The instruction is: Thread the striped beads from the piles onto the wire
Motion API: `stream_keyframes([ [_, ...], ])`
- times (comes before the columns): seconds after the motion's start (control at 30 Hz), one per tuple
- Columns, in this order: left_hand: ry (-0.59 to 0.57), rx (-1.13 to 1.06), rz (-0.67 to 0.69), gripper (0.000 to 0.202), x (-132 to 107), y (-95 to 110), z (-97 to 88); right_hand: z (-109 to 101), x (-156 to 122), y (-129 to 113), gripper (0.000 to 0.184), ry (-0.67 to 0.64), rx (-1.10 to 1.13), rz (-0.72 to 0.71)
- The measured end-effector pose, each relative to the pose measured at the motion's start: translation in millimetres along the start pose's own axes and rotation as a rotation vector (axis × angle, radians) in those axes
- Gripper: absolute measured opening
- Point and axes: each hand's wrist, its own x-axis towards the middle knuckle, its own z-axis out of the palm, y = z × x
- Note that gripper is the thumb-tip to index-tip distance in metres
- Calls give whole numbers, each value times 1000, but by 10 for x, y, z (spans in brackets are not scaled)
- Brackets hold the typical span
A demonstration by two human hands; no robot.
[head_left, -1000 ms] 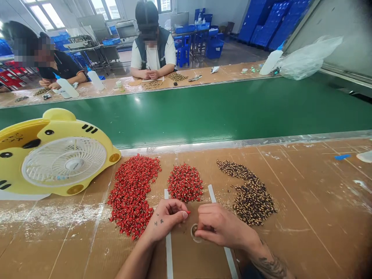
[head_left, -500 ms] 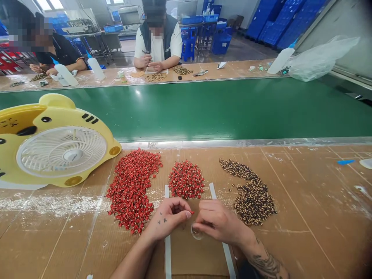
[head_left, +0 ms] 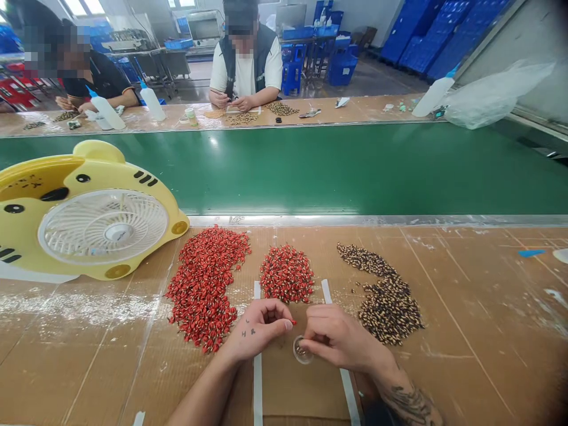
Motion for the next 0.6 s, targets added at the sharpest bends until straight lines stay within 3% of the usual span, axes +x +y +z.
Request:
stream_keyframes([
  [0.13, 5, 7, -9, 18, 0, 20, -1, -94, -62, 17, 28, 53, 93, 30],
  [0.4, -6, 28, -31, 22, 8, -17, -4, -119, -110, 59, 24, 535, 273, 71],
  [0.6, -9, 24, -35, 25, 4, 23, 17, -58, -56, -3, 22, 569, 246, 67],
])
